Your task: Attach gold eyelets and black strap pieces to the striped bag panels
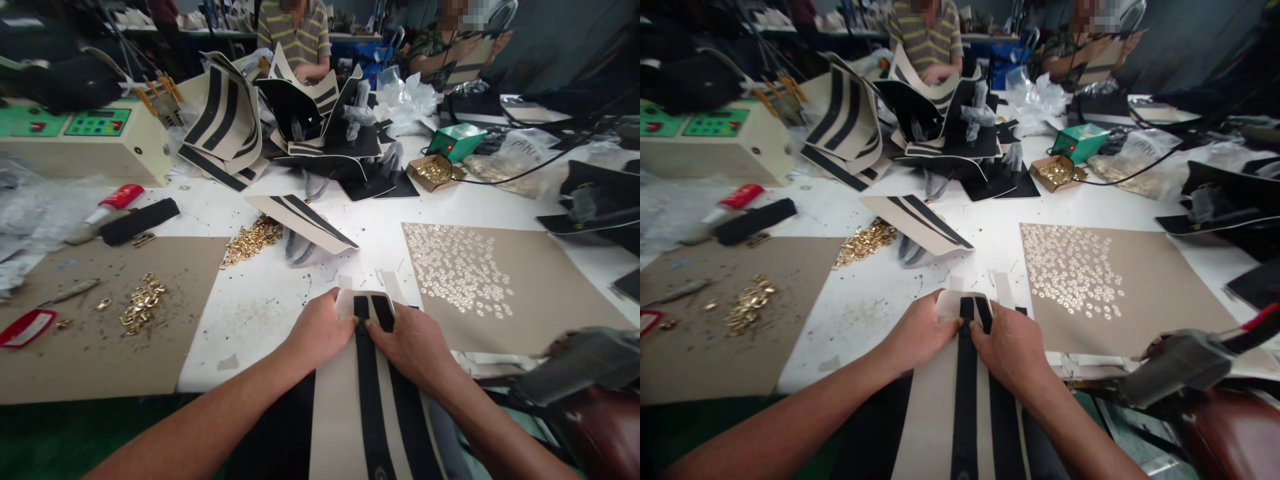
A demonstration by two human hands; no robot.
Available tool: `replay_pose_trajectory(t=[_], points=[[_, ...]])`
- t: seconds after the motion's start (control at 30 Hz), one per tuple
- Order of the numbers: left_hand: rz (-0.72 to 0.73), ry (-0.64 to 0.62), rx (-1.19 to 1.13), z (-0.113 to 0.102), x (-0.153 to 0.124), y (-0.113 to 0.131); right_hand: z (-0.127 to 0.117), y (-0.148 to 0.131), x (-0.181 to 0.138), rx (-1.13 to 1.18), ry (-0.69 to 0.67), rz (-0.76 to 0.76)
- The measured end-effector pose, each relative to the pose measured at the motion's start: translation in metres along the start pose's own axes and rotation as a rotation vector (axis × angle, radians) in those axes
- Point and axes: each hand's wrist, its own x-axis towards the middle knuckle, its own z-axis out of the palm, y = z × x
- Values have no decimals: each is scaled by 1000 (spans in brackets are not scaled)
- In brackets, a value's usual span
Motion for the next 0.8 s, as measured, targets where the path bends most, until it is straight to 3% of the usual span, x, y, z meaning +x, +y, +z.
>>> replay_pose_trajectory(t=[0.1,0.2,0.27,0.33,0.4,0.53,0.63,0.7,0.8], points=[[37,142,243,1,-4,-2,0,-1,0,-10,-11,1],[288,324,385,1,-11,-2,0,-1,0,-15,-5,19],[453,312,412,4,-16,-2,0,-2,-1,0,13,8],[521,236,393,8,-19,-6,-1,-4,-1,35,26,-13],[509,210,333,14,-20,-13,-3,-5,-1,79,31,-22],[493,287,209,23,-17,-27,-9,5,-3,272,94,-60],[467,300,171,25,-18,-30,-12,33,-5,435,258,-60],[456,297,155,24,-21,-29,-13,59,-3,409,364,-5],[456,304,134,24,-22,-29,-14,92,5,293,407,44]])
